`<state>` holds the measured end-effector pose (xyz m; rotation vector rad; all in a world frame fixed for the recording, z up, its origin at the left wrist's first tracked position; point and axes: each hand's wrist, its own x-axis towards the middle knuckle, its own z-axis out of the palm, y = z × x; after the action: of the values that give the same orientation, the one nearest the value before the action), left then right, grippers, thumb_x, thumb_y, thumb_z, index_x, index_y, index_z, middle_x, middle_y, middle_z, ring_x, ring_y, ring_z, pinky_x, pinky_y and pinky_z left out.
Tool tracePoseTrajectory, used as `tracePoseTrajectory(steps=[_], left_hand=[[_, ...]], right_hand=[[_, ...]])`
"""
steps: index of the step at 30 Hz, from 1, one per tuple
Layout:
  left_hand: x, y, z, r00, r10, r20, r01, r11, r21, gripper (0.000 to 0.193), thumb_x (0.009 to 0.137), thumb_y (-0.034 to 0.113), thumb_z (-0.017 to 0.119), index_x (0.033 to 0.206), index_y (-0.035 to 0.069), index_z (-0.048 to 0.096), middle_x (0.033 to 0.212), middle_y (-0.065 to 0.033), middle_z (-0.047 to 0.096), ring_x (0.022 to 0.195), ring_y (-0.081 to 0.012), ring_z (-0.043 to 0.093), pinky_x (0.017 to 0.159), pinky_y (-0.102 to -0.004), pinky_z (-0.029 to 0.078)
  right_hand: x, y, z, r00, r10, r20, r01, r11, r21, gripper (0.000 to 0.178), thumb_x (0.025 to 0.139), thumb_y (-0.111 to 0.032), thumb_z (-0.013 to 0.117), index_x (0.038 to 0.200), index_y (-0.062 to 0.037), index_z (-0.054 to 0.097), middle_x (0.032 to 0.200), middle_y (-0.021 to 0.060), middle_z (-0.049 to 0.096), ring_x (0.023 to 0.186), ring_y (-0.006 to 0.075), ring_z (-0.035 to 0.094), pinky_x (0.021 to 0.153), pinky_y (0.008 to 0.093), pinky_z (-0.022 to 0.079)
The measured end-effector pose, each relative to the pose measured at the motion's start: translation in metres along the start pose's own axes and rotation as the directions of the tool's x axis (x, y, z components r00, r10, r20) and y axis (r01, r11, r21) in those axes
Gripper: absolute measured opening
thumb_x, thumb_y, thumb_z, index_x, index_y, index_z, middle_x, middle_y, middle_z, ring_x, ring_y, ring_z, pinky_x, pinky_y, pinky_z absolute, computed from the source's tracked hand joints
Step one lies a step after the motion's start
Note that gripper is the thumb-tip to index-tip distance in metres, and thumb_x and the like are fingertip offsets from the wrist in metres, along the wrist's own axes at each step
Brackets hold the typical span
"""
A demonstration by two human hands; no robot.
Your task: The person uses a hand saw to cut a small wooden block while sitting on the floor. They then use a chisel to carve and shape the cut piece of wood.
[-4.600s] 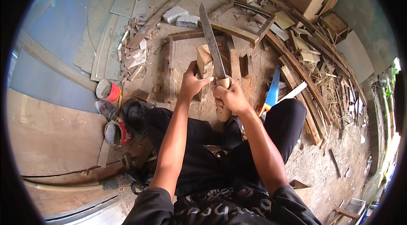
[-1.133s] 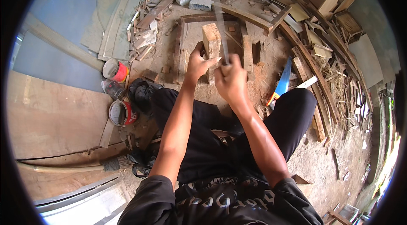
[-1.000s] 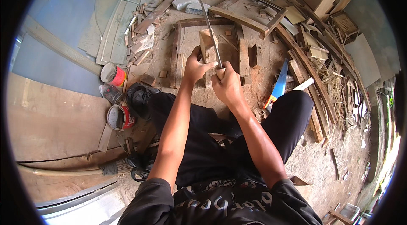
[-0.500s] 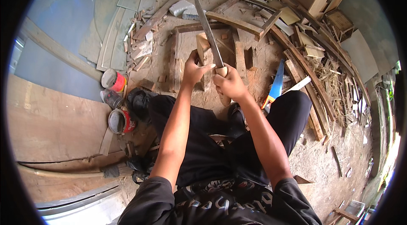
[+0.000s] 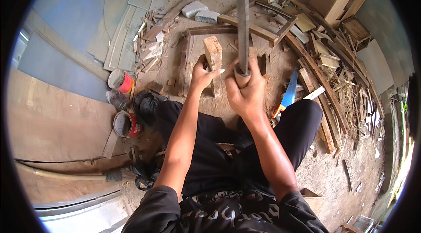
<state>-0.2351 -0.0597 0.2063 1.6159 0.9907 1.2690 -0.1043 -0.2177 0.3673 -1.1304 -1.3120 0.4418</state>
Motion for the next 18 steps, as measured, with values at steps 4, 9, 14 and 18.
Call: tracePoseTrajectory(steps=[4,9,14,18], left_hand=[[-0.005,0.011,0.0,0.999,-0.025,0.043,0.028,0.998,-0.057,0.065,0.07,0.01,0.089,0.126,-0.001,0.059,0.117,-0.0137,0.07,0.106,-0.0228,0.066,0.094,-0.0351,0.051],[0.004,0.007,-0.002,0.993,-0.002,0.118,-0.001,1.0,0.03,0.066,0.07,0.014,0.088,0.127,-0.001,0.059,0.114,-0.0143,0.071,0.105,-0.0226,0.067,0.092,-0.0348,0.052],[-0.009,0.0,-0.002,0.995,0.038,0.095,-0.037,0.999,-0.015,0.064,0.07,0.014,0.088,0.126,-0.001,0.06,0.114,-0.0135,0.071,0.104,-0.0217,0.067,0.091,-0.0351,0.052],[-0.01,-0.001,-0.002,0.997,0.025,0.067,-0.022,0.999,-0.04,0.064,0.07,0.014,0.088,0.126,0.0,0.061,0.114,-0.0127,0.071,0.105,-0.0209,0.067,0.092,-0.0344,0.052]], right_hand=[[-0.011,0.036,0.016,0.999,0.025,0.033,-0.023,0.997,-0.078,0.032,0.083,-0.002,0.066,0.113,0.0053,0.055,0.075,0.0223,0.068,0.078,0.0353,0.075,0.066,0.0357,0.056],[-0.015,0.086,0.021,0.935,0.341,0.1,-0.302,0.912,-0.278,0.019,0.084,-0.007,0.065,0.098,0.0037,0.057,0.073,0.0241,0.065,0.069,0.0294,0.07,0.065,0.0409,0.053],[-0.02,0.098,0.008,0.843,0.433,0.32,-0.445,0.895,-0.038,0.023,0.085,-0.01,0.063,0.101,0.0055,0.059,0.074,0.0209,0.063,0.067,0.0328,0.066,0.067,0.0422,0.053],[0.0,0.088,-0.017,0.588,0.499,0.636,-0.77,0.586,0.253,0.008,0.089,-0.003,0.057,0.082,-0.0071,0.054,0.063,-0.002,0.048,0.048,0.0093,0.044,0.043,0.03,0.036]])
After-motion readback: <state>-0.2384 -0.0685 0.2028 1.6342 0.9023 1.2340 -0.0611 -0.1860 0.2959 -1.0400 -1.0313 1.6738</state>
